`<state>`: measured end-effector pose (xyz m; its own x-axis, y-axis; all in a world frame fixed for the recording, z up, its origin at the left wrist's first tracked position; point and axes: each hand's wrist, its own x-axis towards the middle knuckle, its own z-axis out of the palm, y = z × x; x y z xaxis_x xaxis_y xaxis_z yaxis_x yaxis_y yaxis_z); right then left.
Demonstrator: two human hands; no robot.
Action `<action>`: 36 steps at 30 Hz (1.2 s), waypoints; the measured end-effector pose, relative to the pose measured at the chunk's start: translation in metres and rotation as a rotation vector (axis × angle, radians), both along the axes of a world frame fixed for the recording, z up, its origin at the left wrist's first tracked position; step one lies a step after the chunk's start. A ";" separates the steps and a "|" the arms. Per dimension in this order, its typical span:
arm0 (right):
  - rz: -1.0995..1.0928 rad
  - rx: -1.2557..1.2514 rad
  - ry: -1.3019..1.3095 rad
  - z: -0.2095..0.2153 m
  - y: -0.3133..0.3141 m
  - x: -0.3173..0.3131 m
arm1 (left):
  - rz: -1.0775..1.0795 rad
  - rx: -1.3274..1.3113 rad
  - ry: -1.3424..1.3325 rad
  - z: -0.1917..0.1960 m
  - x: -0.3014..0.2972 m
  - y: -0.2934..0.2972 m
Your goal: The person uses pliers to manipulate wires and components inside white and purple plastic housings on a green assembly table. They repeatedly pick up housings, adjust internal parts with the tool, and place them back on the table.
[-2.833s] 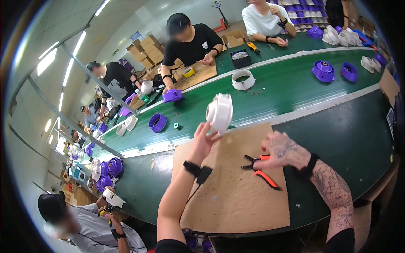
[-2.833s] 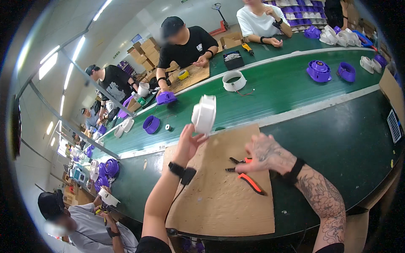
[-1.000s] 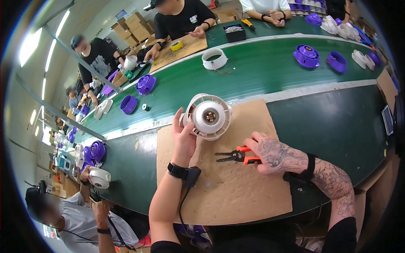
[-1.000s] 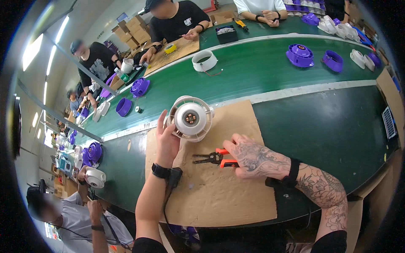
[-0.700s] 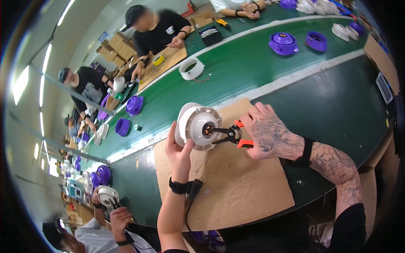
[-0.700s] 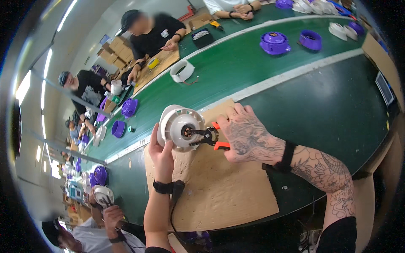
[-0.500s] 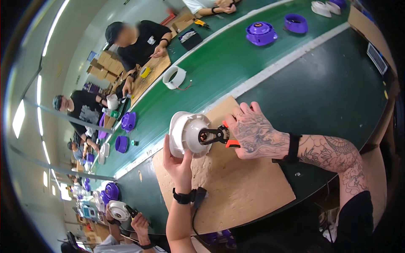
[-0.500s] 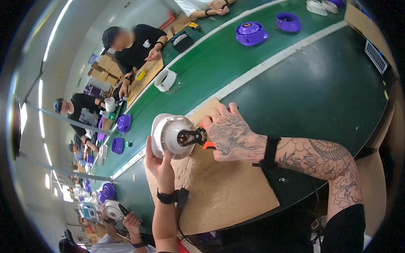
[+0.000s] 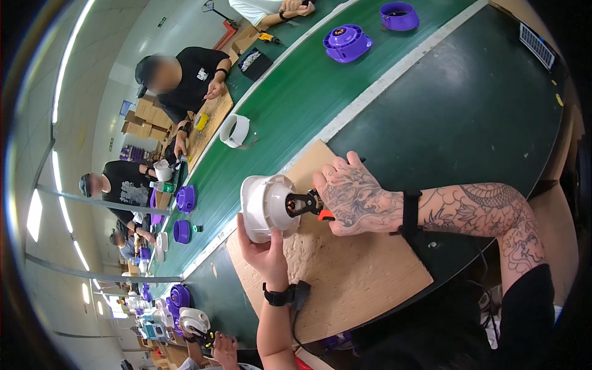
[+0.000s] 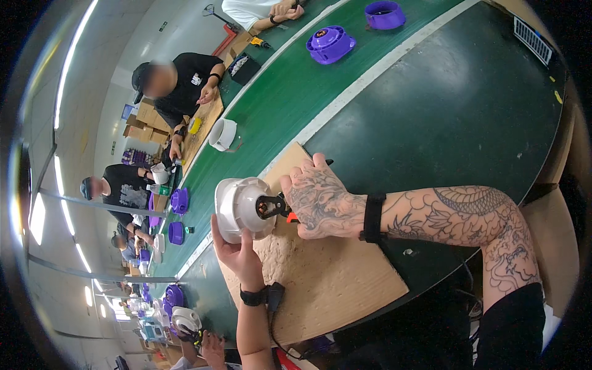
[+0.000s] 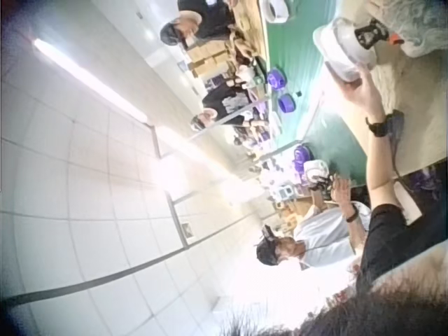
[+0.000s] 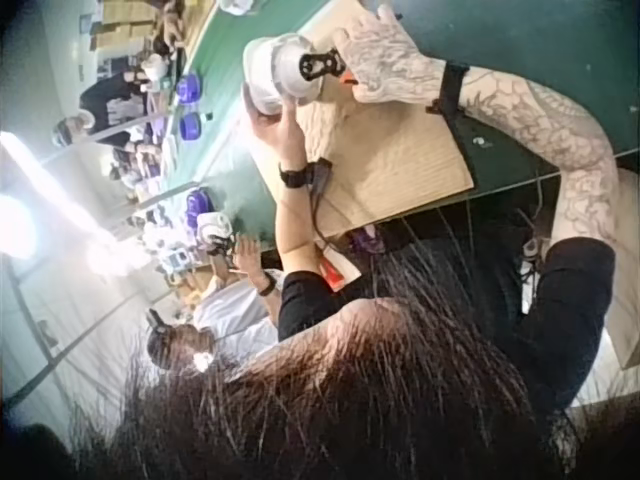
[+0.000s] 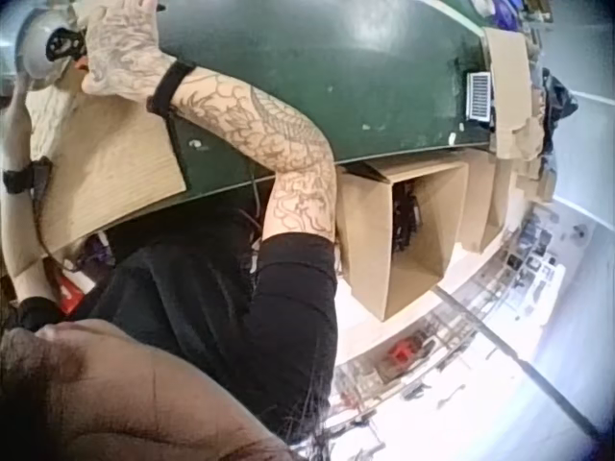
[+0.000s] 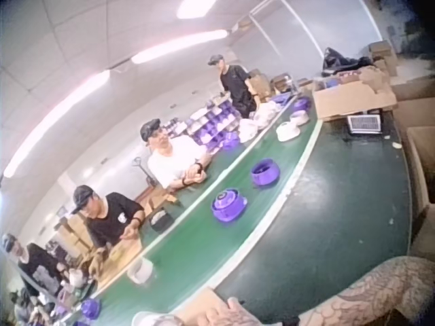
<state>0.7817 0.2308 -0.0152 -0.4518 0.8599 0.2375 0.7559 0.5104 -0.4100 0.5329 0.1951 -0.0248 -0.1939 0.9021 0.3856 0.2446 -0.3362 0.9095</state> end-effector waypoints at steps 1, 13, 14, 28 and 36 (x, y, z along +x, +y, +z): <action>0.014 -0.014 0.006 -0.001 0.000 0.001 | 0.004 -0.002 0.030 0.000 0.002 -0.001; 0.153 -0.496 0.266 0.015 0.017 0.007 | 0.093 0.152 0.045 0.000 -0.007 0.004; 0.101 -0.221 0.196 0.009 0.012 0.004 | 0.111 0.133 0.054 0.000 -0.006 0.005; 0.784 -1.607 0.975 -0.017 0.047 0.003 | 0.109 -0.151 -0.599 -0.031 -0.137 0.065; 1.037 -1.883 1.116 -0.067 0.063 0.002 | 0.531 0.163 0.581 -0.034 -0.124 0.064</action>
<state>0.7837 0.2938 -0.0825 -0.9874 0.0327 0.1549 -0.1175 -0.8070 -0.5788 0.4090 0.2594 -0.0592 -0.3090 0.6695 0.6755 0.8280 -0.1601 0.5374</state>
